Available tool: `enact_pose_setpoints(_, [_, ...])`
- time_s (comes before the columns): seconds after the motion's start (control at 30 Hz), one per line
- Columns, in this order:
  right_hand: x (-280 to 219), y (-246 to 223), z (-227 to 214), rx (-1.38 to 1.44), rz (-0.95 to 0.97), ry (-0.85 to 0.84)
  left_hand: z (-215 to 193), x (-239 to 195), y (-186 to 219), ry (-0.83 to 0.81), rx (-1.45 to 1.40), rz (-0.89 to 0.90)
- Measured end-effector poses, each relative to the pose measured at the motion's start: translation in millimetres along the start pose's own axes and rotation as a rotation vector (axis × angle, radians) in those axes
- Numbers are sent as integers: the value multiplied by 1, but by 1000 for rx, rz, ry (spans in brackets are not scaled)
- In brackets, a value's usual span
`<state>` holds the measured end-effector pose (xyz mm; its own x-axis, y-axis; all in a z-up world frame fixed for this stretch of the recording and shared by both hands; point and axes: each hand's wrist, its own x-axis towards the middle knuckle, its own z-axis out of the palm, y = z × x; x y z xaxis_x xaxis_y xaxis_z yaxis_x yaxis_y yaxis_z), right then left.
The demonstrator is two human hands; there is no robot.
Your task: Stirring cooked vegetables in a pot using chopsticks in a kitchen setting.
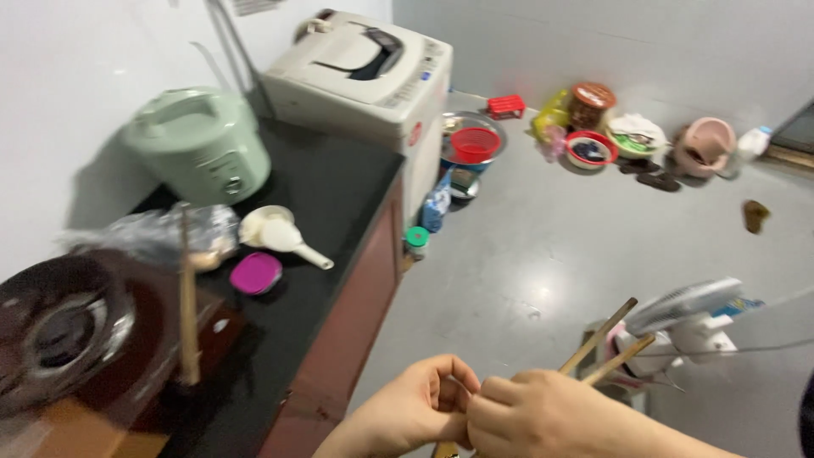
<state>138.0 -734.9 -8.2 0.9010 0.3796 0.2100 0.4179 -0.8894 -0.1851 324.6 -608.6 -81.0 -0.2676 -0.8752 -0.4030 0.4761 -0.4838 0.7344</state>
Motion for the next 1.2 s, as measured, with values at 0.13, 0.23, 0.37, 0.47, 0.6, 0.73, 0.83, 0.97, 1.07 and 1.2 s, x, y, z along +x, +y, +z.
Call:
enact_pose_setpoints(0.13, [-29,29,-32,-41,183,166,17,49,35,-6,-133,231])
enact_pose_setpoints(0.23, [-37,46,-47,-59,443,519,31,84,71,-145,-431,511])
enact_pose_setpoints(0.37, [-40,78,-57,107,799,887,43,125,119,-302,-609,589])
enact_pose_setpoints(0.47, [-32,108,-68,182,849,978,36,155,147,-329,-548,596])
enact_pose_setpoints(0.6, [-18,164,-87,204,766,1017,10,198,187,-384,-446,597])
enact_pose_setpoints(0.73, [-11,226,-109,146,775,1009,-11,244,242,-403,-423,531])
enact_pose_setpoints(0.83, [-10,271,-120,83,831,1009,-29,280,278,-459,-372,559])
enact_pose_setpoints(0.97, [-21,321,-122,58,913,993,-47,321,309,-364,-206,533])
enact_pose_setpoints(1.07, [-30,362,-125,42,922,931,-56,350,330,-264,-49,520])
enact_pose_setpoints(1.2, [-57,420,-124,10,874,746,-69,390,355,-119,150,413])
